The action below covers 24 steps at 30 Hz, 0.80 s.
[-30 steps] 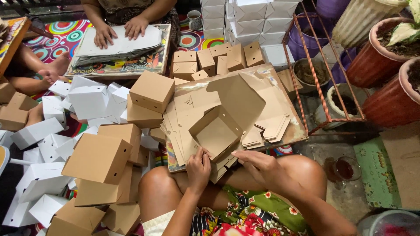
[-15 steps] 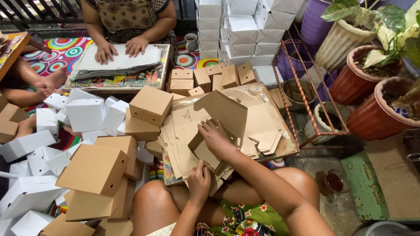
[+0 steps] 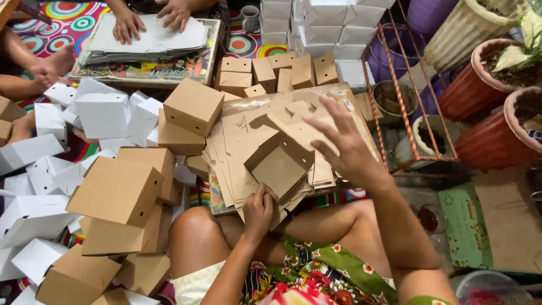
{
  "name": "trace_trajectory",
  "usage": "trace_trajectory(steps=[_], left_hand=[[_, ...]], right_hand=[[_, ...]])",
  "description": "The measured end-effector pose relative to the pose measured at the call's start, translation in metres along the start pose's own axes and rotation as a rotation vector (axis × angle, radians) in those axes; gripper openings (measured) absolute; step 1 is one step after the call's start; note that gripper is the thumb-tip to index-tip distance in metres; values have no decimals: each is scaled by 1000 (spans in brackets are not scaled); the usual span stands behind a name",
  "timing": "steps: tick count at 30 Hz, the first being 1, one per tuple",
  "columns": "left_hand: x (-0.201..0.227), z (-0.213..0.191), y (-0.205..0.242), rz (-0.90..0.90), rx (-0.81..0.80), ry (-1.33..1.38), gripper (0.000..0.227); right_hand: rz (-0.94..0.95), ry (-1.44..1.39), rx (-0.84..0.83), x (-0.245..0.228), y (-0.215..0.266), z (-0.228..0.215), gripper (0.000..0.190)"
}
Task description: Assembling small cardboard boxes by folding flat templates along pre-scored lines.
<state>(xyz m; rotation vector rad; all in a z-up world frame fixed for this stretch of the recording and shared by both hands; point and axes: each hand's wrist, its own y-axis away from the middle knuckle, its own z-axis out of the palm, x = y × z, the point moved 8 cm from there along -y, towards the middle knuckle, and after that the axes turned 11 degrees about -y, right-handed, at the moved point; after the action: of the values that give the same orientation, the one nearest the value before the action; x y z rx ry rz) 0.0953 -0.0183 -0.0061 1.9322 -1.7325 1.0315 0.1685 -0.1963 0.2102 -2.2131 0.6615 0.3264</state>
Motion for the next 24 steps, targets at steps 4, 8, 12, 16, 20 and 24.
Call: trace_trajectory(steps=[4,8,12,16,20,24], left_hand=[[9,-7,-1,4,8,4,19],[-7,4,-2,-18,2,7,17],[-8,2,0,-6,-35,-13,17],[-5,7,-1,33,-67,-22,12],[15,-3,-4,5,-74,89,24],[1,1,-2,-9,-84,117,23]], right_hand=[[534,-390,-295,53,0,12,51],[522,-482,-531,40,6,38,58],[76,-361,-729,-22,26,70,53],[-18,63,-885,-14,68,113,85],[-91,461,-676,21,51,99,61],[-212,537,-286,15,36,68,20]])
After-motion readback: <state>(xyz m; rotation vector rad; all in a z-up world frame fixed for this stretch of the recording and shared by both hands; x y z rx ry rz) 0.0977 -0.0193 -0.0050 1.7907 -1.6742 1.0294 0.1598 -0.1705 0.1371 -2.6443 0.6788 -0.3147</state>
